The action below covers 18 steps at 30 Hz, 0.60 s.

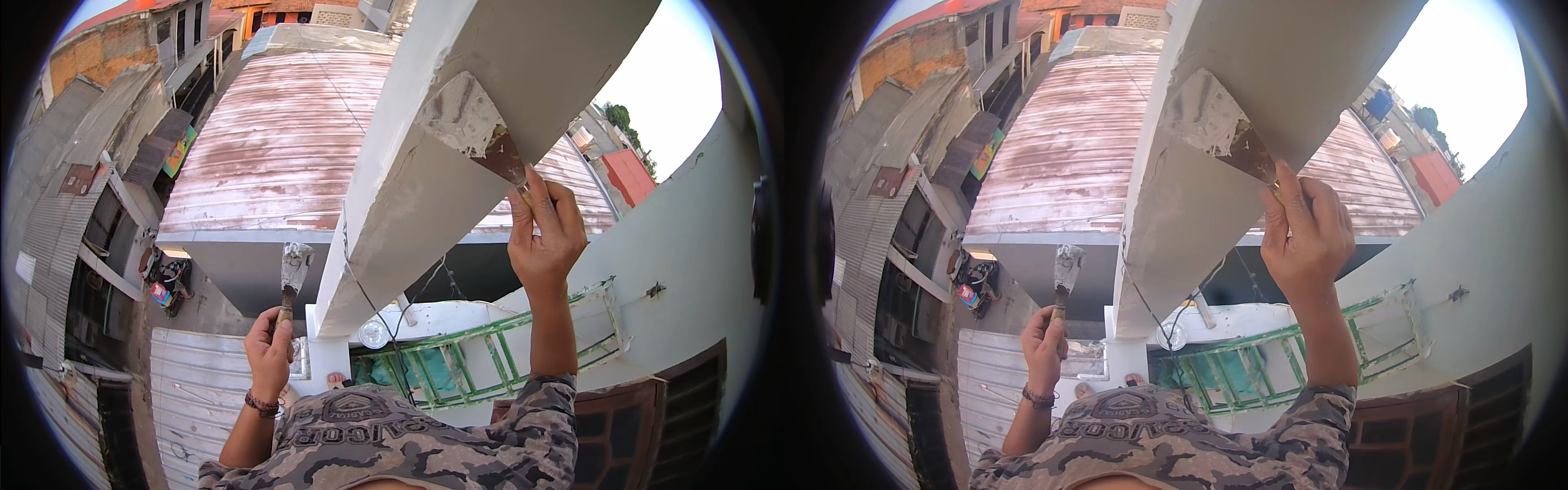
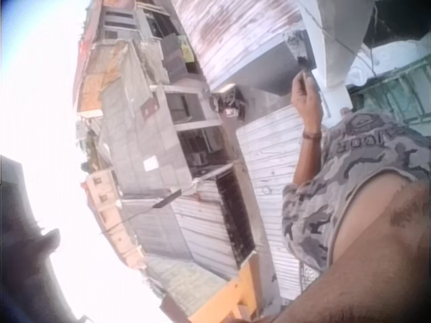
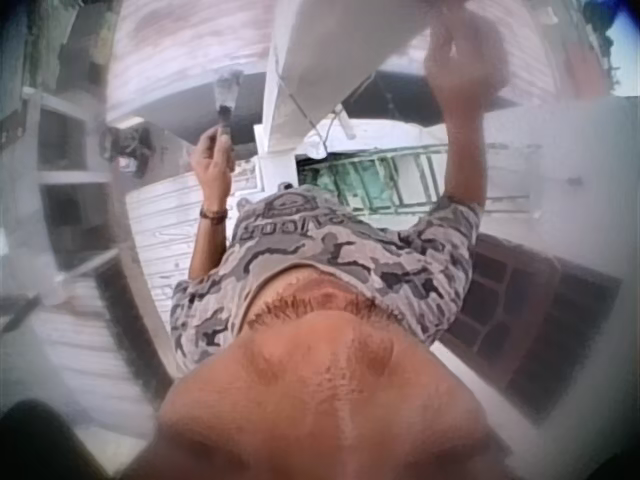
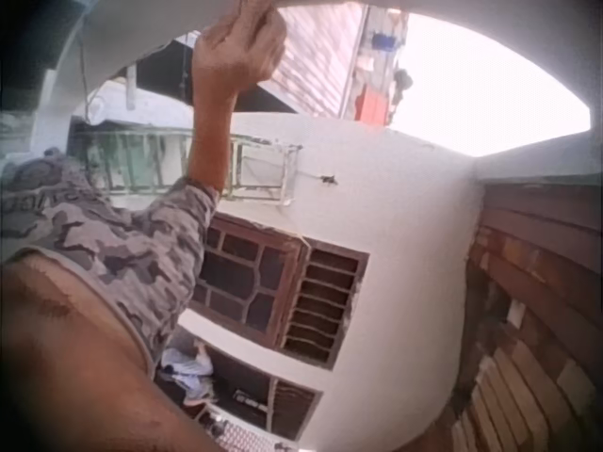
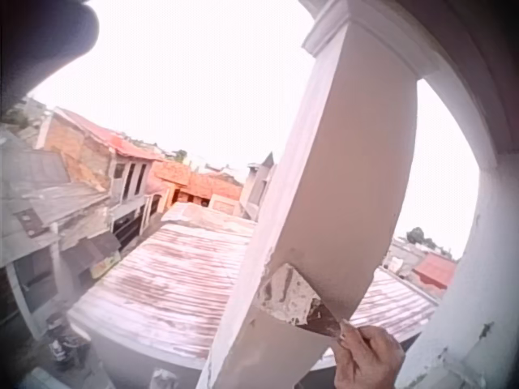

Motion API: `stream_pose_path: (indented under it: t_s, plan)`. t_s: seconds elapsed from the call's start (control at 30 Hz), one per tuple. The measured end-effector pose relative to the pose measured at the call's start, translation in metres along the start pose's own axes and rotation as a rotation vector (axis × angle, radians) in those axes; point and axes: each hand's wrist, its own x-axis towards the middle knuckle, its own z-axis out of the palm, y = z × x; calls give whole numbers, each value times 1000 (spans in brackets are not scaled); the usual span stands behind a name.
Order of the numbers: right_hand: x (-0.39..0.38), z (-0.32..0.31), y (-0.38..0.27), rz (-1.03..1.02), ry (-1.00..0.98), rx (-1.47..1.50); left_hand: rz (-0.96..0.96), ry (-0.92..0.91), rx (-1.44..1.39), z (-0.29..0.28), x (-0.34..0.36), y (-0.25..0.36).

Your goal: The person uses two putty knives to apply and smooth white plaster onto a vertical concrete beam on a rooftop. They repeatedly transfer material between the tools and spread it along the beam's surface.

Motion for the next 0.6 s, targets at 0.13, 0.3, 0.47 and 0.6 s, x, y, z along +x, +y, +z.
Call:
stream_pose_path:
  t_s: [0.13,0.3,0.47,0.6]
  plan:
    - [-4,-6,1,11,-29,-98,14,19,7,-4,-2,0]
    - [-18,-17,-1,104,-2,4,29,55,10,-17,-7,-7]
    - [-5,4,5,120,38,115,30,40,-9,-12,-7,-5]
    - [-16,2,11,96,-27,-9,29,47,-6,-12,-8,-3]
